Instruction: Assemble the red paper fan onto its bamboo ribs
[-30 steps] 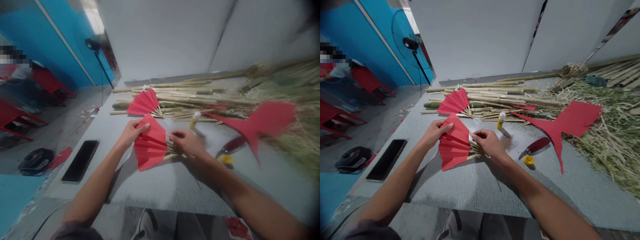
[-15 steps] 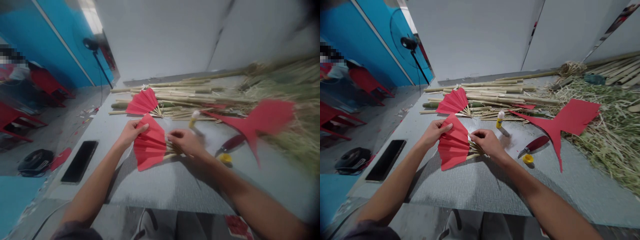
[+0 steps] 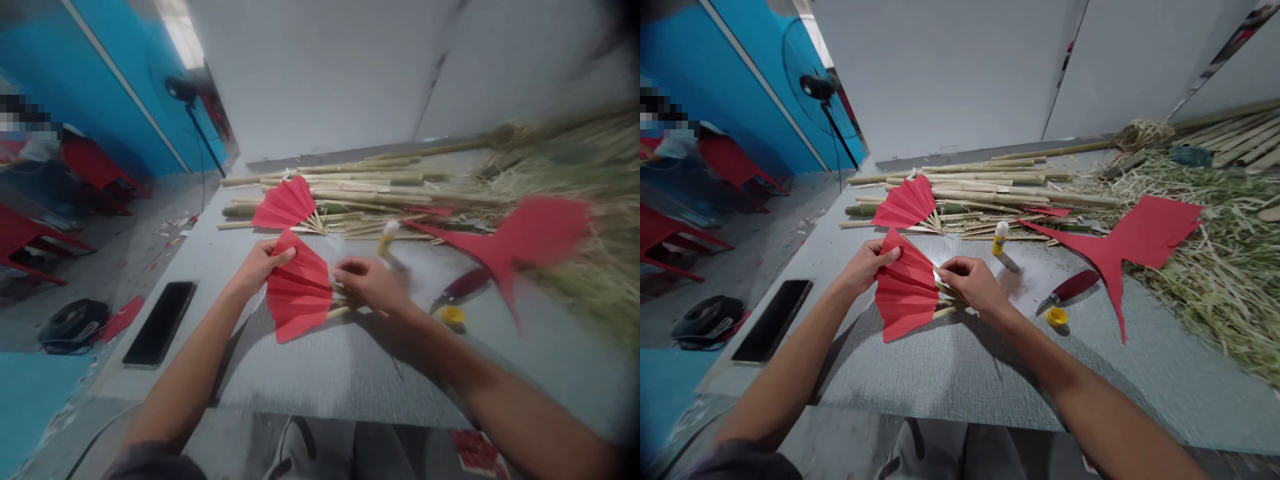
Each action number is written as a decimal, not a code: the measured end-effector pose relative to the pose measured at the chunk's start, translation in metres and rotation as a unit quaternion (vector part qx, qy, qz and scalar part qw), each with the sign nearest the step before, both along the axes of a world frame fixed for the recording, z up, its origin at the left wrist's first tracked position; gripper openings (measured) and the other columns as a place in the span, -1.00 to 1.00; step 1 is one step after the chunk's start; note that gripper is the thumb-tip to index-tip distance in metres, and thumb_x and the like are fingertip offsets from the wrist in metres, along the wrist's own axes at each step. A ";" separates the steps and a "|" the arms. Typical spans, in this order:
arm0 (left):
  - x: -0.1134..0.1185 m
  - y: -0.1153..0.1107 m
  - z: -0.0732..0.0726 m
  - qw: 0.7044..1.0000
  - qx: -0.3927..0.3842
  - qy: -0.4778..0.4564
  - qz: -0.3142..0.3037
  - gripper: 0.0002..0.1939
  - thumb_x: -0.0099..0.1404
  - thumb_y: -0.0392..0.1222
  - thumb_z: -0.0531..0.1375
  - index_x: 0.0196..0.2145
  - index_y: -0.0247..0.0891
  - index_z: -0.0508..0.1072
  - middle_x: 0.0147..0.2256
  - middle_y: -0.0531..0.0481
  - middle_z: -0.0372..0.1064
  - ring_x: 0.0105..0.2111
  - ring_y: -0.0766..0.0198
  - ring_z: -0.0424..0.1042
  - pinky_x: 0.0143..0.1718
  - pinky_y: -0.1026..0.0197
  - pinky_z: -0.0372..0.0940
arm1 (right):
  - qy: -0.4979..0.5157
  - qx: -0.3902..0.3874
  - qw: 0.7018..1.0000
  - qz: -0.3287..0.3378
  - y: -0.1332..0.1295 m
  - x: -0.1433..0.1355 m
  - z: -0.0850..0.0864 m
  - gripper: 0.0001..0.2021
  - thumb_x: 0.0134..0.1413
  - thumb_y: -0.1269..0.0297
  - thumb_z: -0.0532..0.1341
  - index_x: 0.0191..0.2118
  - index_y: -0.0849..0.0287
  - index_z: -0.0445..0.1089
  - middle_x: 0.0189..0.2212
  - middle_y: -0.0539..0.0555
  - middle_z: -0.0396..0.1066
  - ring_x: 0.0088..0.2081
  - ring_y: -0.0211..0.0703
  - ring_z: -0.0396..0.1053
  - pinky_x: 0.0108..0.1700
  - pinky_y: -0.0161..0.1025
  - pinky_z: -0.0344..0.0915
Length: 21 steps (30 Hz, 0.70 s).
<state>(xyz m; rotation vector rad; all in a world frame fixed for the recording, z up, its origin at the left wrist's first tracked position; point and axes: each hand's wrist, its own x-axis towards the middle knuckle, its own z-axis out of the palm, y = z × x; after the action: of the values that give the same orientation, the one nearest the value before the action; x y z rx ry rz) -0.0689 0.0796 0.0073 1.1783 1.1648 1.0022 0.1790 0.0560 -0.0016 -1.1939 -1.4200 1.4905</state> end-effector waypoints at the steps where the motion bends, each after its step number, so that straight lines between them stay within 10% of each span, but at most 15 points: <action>1: 0.000 0.000 -0.001 1.000 0.003 -0.005 -0.001 -0.66 0.04 0.03 0.46 -0.39 -0.30 0.58 -0.41 -0.01 0.55 -0.46 0.26 0.47 -0.40 0.27 0.32 | 0.001 0.003 1.000 0.000 0.000 0.000 0.000 -0.71 -0.07 0.04 0.36 -0.39 0.20 0.51 -0.45 0.05 0.45 -0.41 -0.21 0.29 -0.32 -0.21 0.21; 21: -0.008 0.004 0.000 0.992 0.088 0.040 -0.079 -0.91 -0.02 -0.42 0.29 -0.50 -0.30 0.54 -0.40 -0.04 0.52 -0.38 0.25 0.45 -0.33 0.25 0.29 | 0.055 -0.068 0.996 -0.009 0.003 0.000 -0.009 -0.68 -0.15 0.05 0.43 -0.38 0.19 0.45 -0.50 -0.04 0.34 -0.48 -0.30 0.21 -0.38 -0.24 0.16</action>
<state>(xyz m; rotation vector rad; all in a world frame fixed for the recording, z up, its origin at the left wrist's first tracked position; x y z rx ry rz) -0.0769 0.0833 0.0073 1.4396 1.0420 0.9596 0.1790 0.0588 -0.0101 -1.1839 -1.2484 1.6361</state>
